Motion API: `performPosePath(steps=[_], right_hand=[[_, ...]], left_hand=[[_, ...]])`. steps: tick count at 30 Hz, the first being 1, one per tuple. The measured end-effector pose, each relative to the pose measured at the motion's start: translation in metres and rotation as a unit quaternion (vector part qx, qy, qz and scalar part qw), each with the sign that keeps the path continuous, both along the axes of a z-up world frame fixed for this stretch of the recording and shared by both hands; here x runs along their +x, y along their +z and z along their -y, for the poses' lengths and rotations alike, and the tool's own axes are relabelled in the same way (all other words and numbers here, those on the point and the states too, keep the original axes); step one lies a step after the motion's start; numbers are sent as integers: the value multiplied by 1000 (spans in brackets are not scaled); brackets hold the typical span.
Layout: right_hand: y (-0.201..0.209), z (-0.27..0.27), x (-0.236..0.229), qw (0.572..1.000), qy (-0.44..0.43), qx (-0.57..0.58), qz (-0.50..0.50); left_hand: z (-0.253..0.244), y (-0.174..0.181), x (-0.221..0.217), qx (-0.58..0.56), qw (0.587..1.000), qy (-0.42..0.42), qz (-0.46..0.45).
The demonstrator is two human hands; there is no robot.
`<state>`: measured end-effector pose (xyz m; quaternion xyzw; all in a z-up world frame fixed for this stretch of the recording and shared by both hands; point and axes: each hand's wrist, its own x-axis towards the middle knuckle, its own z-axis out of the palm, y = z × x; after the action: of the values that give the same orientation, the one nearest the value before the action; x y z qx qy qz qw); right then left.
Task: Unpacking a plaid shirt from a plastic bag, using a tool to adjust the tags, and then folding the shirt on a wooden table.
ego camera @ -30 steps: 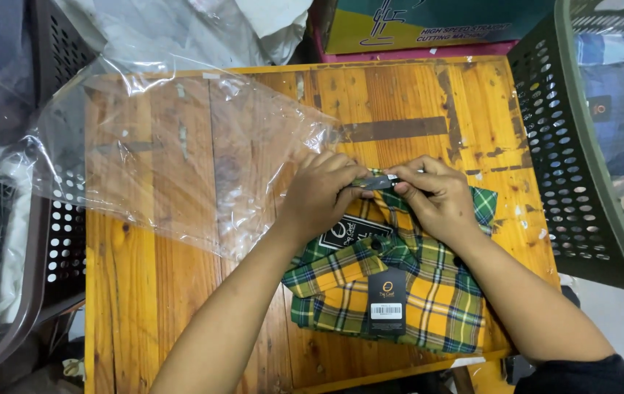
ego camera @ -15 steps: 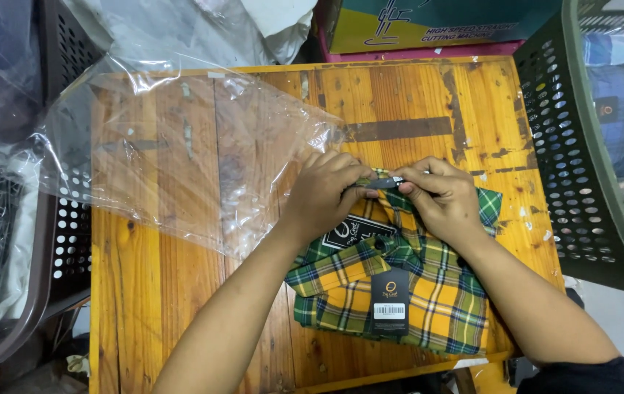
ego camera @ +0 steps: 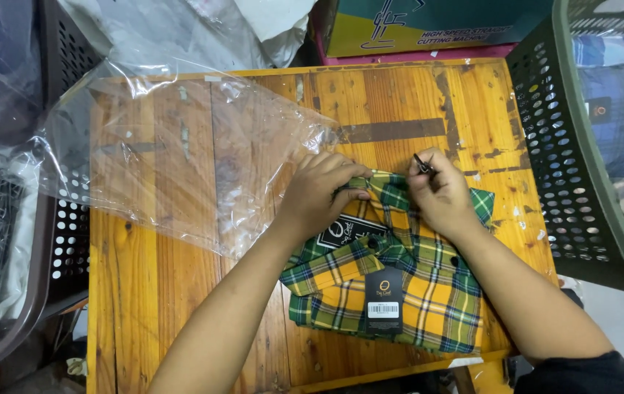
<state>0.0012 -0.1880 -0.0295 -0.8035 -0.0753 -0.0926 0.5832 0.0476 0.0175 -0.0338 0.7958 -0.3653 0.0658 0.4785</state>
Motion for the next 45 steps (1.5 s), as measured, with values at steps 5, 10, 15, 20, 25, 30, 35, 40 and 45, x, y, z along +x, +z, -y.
performPosePath(steps=[5,10,15,20,25,30,35,40,45], right_hand=[[18,-15,-3,998,15,-57,39],[27,-24,-5,993,17,-104,57],[30,-25,-5,990,23,-125,63],[28,-23,-6,988,40,-136,61],[33,-25,-7,989,40,-136,50],[33,-24,-9,990,39,-130,43],[32,-23,-9,990,42,-129,50],[32,-23,-10,990,41,-127,51],[30,-21,-8,989,40,-135,51]], left_hand=[[-1,0,-1,-5,1000,-6,1],[-1,-3,-1,-5,1000,-6,13],[-1,1,-2,-13,1000,-7,11],[-2,7,-6,-50,998,4,38],[-2,-2,-5,-87,995,18,51],[-2,-1,-8,-124,989,24,72],[-1,5,-8,-175,977,83,88],[1,2,-6,-194,968,106,116],[0,14,-11,-253,950,154,97]])
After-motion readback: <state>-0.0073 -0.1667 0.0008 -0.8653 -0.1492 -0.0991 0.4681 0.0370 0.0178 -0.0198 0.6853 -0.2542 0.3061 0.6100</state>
